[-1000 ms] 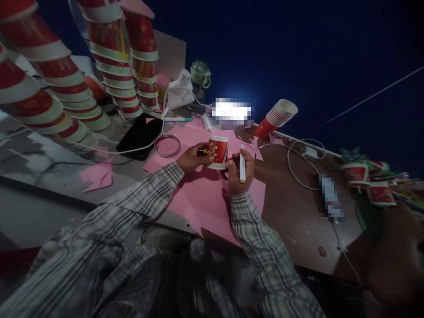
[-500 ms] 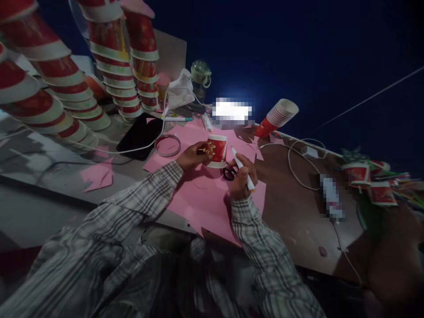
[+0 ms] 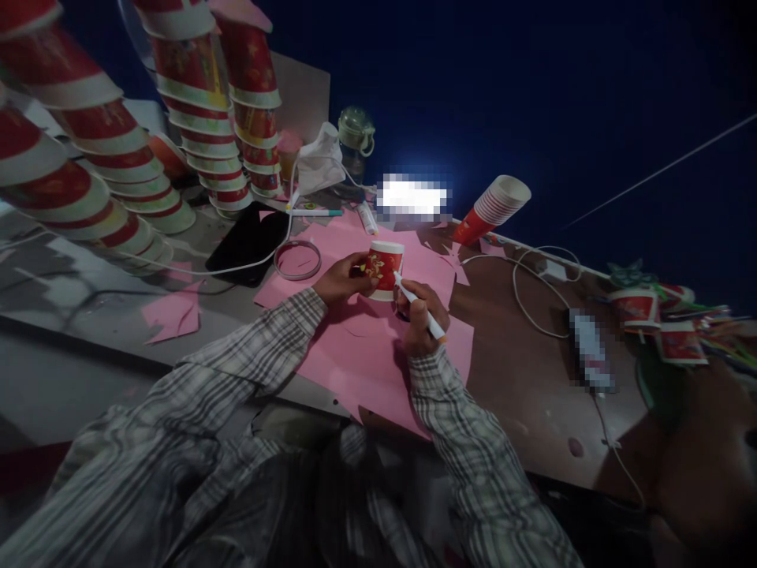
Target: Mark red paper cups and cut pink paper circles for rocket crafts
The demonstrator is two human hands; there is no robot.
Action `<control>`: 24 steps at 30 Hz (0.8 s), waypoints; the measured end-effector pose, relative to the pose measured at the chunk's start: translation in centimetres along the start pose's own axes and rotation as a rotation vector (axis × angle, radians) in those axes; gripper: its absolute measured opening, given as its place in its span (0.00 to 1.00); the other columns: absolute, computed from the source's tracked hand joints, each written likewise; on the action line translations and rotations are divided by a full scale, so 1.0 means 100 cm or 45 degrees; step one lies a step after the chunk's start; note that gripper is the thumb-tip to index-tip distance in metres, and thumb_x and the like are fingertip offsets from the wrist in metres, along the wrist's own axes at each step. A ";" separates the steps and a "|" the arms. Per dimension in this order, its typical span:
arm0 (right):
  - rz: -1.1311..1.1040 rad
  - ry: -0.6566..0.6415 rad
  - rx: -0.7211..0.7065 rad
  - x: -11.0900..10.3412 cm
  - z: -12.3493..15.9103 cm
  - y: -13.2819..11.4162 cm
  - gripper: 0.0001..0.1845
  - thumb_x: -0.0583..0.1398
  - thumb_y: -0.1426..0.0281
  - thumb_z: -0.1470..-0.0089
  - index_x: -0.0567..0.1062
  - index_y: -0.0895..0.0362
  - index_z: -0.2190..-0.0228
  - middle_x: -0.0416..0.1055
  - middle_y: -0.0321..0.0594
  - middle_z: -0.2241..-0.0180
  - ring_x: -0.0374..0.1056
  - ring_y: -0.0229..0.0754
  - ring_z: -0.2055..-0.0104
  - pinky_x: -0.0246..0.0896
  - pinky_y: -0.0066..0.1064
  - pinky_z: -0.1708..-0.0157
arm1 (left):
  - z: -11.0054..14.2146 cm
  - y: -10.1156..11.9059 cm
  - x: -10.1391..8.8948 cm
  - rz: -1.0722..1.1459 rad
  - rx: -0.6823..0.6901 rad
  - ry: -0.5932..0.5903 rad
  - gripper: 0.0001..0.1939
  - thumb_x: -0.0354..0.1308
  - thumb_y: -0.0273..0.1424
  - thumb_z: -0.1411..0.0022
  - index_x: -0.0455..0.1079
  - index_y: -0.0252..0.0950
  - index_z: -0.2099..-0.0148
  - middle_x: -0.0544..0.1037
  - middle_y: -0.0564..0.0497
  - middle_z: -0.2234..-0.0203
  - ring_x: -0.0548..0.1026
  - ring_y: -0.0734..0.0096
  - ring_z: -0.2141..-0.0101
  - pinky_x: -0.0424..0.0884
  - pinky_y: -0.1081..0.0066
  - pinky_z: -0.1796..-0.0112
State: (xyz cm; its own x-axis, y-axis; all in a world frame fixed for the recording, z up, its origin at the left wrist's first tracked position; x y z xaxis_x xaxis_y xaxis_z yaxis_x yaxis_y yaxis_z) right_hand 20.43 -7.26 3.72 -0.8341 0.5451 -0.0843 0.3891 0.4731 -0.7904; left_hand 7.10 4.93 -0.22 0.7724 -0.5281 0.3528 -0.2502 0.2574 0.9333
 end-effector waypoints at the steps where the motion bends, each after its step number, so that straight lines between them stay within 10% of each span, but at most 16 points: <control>1: -0.003 0.015 0.028 0.000 0.000 0.000 0.24 0.55 0.50 0.35 0.81 0.54 0.56 0.75 0.39 0.70 0.72 0.40 0.72 0.71 0.36 0.71 | 0.000 0.000 0.000 0.005 -0.005 -0.001 0.32 0.75 0.29 0.56 0.74 0.33 0.47 0.80 0.43 0.52 0.78 0.64 0.57 0.74 0.62 0.54; 24: -0.025 0.066 0.160 -0.002 0.000 0.003 0.29 0.54 0.45 0.36 0.80 0.56 0.59 0.69 0.34 0.77 0.63 0.35 0.79 0.58 0.28 0.80 | 0.000 -0.001 0.000 0.010 -0.017 -0.003 0.35 0.74 0.27 0.56 0.71 0.32 0.44 0.81 0.40 0.52 0.79 0.59 0.53 0.74 0.58 0.50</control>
State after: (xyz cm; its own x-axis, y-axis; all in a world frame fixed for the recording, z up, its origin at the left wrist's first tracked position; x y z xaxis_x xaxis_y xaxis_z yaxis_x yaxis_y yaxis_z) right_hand 20.70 -7.17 3.46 -0.8186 0.5730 -0.0393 0.3179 0.3951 -0.8619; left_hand 7.11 4.96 -0.32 0.7693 -0.5278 0.3599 -0.2481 0.2723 0.9297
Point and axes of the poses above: each hand's wrist, its own z-axis away from the middle knuckle, its own x-axis out of the palm, y = z × x, the point moved 6 cm from there along -z, towards the middle knuckle
